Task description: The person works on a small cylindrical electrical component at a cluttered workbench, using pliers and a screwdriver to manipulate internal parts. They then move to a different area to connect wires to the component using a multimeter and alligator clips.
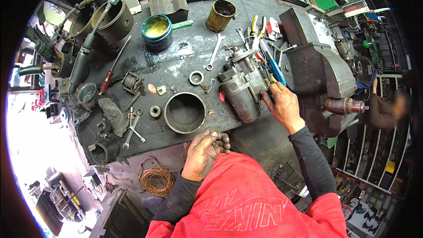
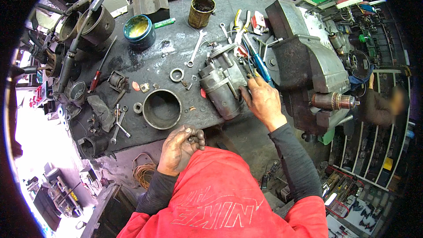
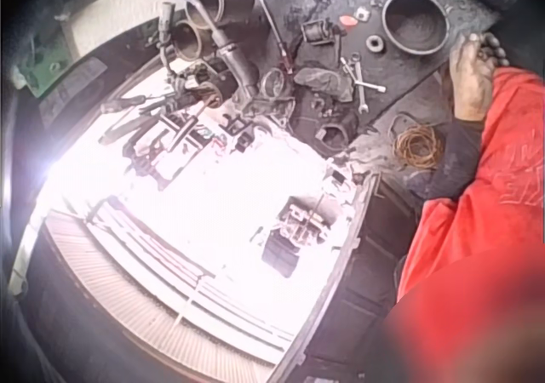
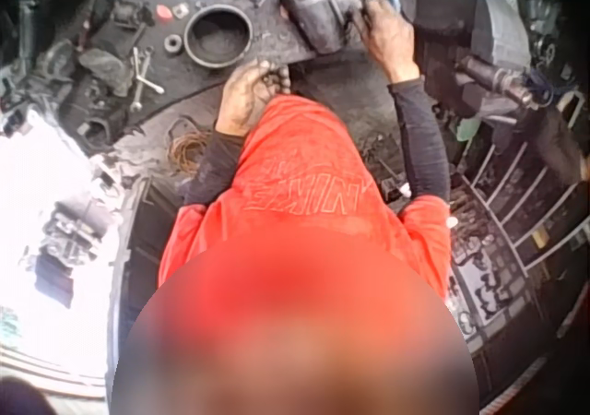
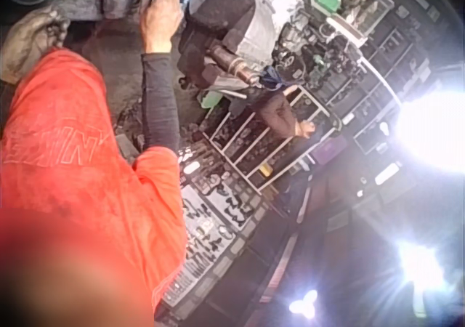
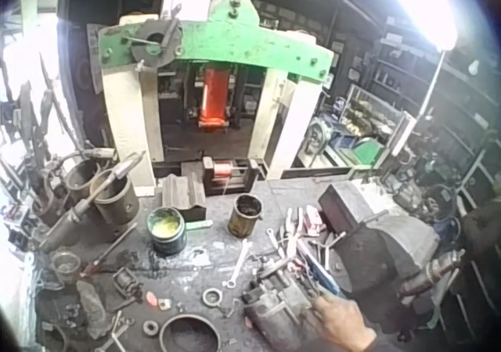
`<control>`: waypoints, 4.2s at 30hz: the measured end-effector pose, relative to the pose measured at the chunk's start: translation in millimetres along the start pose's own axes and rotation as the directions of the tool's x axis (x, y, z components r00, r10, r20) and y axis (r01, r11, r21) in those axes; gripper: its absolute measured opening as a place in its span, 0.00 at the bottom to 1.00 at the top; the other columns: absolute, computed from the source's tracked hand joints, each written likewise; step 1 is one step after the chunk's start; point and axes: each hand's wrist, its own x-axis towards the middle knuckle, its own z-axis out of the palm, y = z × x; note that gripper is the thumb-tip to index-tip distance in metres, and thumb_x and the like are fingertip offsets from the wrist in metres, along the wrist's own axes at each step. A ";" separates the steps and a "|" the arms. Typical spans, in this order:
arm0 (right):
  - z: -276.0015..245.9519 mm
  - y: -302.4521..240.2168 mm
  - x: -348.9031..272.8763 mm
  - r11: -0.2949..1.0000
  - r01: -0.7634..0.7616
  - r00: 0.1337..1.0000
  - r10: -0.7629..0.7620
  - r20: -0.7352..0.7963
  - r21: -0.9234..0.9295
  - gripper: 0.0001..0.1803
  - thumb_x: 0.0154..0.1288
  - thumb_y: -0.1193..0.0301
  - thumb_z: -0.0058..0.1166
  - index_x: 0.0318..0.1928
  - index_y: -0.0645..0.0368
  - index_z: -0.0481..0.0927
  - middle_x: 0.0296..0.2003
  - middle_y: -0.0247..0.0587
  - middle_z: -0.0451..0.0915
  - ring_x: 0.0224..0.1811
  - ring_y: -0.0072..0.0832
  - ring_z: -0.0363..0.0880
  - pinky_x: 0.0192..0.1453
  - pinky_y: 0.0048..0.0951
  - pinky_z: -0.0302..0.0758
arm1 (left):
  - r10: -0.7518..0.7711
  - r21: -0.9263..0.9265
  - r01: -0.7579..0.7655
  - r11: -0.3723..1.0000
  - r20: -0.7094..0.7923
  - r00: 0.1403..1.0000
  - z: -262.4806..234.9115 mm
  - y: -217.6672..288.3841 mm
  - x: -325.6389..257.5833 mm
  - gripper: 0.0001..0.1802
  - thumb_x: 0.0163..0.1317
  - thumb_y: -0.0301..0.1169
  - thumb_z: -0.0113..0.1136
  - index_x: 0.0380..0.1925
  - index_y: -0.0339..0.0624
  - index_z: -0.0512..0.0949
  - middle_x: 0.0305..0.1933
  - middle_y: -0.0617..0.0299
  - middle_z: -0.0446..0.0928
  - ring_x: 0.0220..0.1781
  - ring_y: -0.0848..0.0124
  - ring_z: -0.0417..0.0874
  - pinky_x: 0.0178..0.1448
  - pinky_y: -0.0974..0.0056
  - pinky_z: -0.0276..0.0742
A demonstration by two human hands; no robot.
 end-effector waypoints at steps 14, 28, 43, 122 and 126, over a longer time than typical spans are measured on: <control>-16.8 -4.2 12.0 0.997 0.059 0.969 -0.045 0.242 -0.049 0.13 0.70 0.65 0.61 0.41 0.61 0.75 0.38 0.50 0.79 0.42 0.51 0.84 0.43 0.48 0.80 | -0.004 0.013 0.003 1.000 0.017 1.000 1.1 -1.7 4.2 0.09 0.76 0.33 0.54 0.43 0.39 0.76 0.44 0.51 0.81 0.44 0.62 0.83 0.49 0.56 0.81; -17.9 0.3 17.1 0.988 0.122 0.942 -0.086 0.325 -0.092 0.13 0.74 0.63 0.59 0.40 0.61 0.75 0.34 0.52 0.79 0.36 0.54 0.84 0.41 0.51 0.81 | 0.002 0.006 -0.003 1.000 0.035 0.999 -3.7 -6.7 4.3 0.09 0.76 0.33 0.53 0.43 0.39 0.75 0.45 0.51 0.80 0.44 0.62 0.83 0.50 0.57 0.81; -11.1 -10.0 9.3 1.000 -0.007 0.972 0.007 0.237 -0.003 0.08 0.63 0.78 0.57 0.42 0.62 0.74 0.41 0.56 0.80 0.43 0.58 0.83 0.45 0.55 0.79 | 0.027 -0.033 -0.026 0.999 0.051 0.998 -8.6 -11.4 4.7 0.08 0.76 0.33 0.54 0.43 0.40 0.76 0.44 0.52 0.81 0.44 0.62 0.83 0.49 0.56 0.82; -9.2 -9.0 18.8 0.978 -0.190 0.922 0.209 0.325 -0.089 0.22 0.74 0.55 0.56 0.36 0.65 0.81 0.31 0.56 0.82 0.38 0.54 0.84 0.44 0.51 0.80 | 0.030 0.051 -0.030 0.998 0.007 1.000 -10.0 -2.5 4.7 0.09 0.74 0.35 0.55 0.41 0.40 0.75 0.43 0.52 0.80 0.43 0.62 0.83 0.47 0.57 0.82; -3.9 -7.6 14.8 1.000 0.002 0.997 -0.002 0.073 -0.006 0.29 0.75 0.48 0.56 0.32 0.65 0.82 0.28 0.58 0.82 0.33 0.56 0.84 0.40 0.54 0.79 | 0.003 0.045 -0.002 0.999 -0.015 1.000 -7.8 -1.8 4.4 0.09 0.74 0.35 0.55 0.41 0.40 0.75 0.43 0.52 0.81 0.43 0.62 0.83 0.47 0.57 0.82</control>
